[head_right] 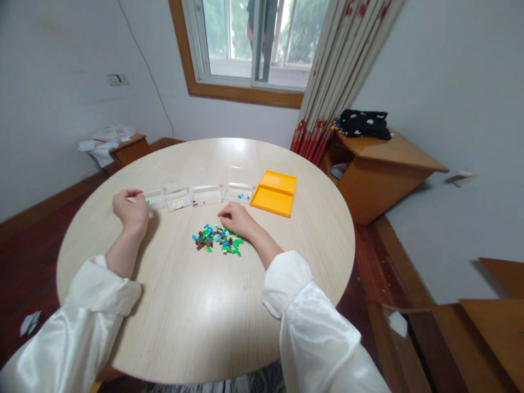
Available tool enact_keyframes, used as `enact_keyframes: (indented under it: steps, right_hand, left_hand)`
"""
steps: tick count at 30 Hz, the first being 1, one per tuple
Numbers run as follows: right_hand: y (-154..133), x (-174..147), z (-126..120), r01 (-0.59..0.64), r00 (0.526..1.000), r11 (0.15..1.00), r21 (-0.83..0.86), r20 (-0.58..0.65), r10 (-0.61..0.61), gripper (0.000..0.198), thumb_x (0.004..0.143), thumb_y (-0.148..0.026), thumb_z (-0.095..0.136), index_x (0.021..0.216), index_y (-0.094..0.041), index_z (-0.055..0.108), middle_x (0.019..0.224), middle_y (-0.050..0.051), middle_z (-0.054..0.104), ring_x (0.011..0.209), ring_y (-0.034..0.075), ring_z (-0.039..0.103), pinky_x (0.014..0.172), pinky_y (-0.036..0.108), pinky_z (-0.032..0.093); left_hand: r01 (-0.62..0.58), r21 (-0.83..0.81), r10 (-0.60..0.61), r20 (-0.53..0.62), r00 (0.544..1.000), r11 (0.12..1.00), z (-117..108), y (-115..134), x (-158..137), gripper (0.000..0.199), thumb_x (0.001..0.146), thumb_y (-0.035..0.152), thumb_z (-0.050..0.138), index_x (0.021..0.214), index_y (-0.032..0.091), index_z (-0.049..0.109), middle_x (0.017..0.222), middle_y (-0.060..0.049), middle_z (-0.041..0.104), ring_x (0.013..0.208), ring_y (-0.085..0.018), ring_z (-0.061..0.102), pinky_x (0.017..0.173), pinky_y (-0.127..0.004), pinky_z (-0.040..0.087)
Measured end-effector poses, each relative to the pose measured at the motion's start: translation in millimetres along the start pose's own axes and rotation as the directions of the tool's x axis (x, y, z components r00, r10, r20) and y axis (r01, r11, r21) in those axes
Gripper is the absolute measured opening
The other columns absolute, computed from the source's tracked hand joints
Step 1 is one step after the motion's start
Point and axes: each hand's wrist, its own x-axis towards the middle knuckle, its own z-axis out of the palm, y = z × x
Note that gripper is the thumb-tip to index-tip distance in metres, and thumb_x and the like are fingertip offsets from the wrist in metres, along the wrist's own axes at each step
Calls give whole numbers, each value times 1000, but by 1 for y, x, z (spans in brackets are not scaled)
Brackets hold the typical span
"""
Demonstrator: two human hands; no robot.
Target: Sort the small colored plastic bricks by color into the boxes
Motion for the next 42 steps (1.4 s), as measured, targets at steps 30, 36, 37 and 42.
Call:
enact_keyframes:
  steps: [30,36,37,42]
  right_hand:
    - [-10,-1,-2,-47,999,999,-27,-5,47,20,69,-1,55,76,-14,69,77,3,66,72,12,57,72,26,44]
    - [-10,-1,-3,-50,999,998,-36,6,51,22,70,0,54,77,-14,69,78,4,67,73,13,58,73,26,45]
    - [-10,-1,-3,-49,999,998,-37,5,49,22,70,-1,54,78,-14,69,79,4,67,73,13,58,73,26,44]
    - [-11,-2,-3,-44,999,999,-27,5,45,24,71,-1,54,82,-14,69,81,4,67,74,13,58,74,26,44]
  left_hand:
    - [-140,-29,142,51,989,990,-4,11,-6,13,66,8,49,70,20,53,76,-2,48,79,-19,49,80,-33,40]
    - [-146,-28,147,60,987,989,-5,13,-7,13,66,7,48,70,19,52,76,-1,46,76,-18,48,78,-33,40]
    - [-148,-30,150,60,987,988,-5,13,-7,13,66,7,48,70,19,52,75,-1,46,76,-18,47,78,-33,40]
    - [-170,-49,173,53,984,984,-6,18,-10,13,66,7,48,69,19,51,74,-1,45,71,-17,45,75,-32,40]
